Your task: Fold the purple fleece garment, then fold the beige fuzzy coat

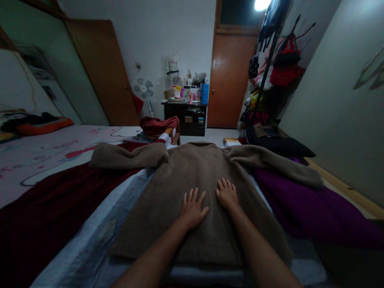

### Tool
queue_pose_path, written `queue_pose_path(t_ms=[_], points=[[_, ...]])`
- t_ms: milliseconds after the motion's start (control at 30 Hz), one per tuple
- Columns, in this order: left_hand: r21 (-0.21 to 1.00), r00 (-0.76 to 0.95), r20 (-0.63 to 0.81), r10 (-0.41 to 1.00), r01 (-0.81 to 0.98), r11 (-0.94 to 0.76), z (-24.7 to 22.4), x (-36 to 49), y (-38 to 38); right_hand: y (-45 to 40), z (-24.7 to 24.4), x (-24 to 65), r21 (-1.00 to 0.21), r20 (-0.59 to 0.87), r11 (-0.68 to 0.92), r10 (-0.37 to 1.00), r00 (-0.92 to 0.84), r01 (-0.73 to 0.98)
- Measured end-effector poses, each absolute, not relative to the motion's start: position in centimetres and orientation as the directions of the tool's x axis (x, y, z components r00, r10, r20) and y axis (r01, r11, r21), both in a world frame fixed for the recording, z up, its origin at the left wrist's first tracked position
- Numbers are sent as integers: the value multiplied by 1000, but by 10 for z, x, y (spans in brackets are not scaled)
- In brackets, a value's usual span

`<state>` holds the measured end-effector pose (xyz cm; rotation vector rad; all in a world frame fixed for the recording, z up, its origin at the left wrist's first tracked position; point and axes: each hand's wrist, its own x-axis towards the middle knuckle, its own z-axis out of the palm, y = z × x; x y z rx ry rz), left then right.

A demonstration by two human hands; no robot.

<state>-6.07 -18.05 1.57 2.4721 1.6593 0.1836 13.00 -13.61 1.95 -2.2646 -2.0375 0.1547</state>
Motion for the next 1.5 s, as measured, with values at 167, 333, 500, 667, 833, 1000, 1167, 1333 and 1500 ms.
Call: queue_pose_path(t_ms=[167, 333, 500, 667, 833, 1000, 1167, 1333, 1500], points=[[190, 375, 8, 927, 910, -370, 18, -62, -198, -164, 24, 130, -123, -33, -101, 995, 98, 987], [207, 397, 18, 918, 896, -392, 20, -67, -211, -182, 25, 132, -107, -24, -77, 997, 75, 991], [220, 447, 20, 894, 871, -440, 20, -74, -226, -193, 26, 133, -108, 47, -47, 998, 52, 993], [246, 479, 20, 877, 848, -469, 22, -81, -238, -202, 25, 135, -102, 86, 1, 996, 8, 995], [201, 470, 58, 881, 859, -472, 29, -101, -218, -207, 18, 139, -98, 104, 31, 994, -21, 995], [65, 226, 86, 970, 971, -231, 32, -145, -179, -205, 13, 141, -96, 132, 50, 991, -37, 994], [43, 152, 65, 986, 987, -155, 28, -168, -166, -204, 11, 143, -114, 137, 46, 990, -30, 992], [95, 139, 49, 989, 985, -143, 30, -145, -178, -201, 21, 137, -185, 61, -13, 998, 25, 983], [288, 437, 11, 899, 860, -422, 32, -101, -201, -204, 30, 111, -329, -5, 55, 998, -60, 943]])
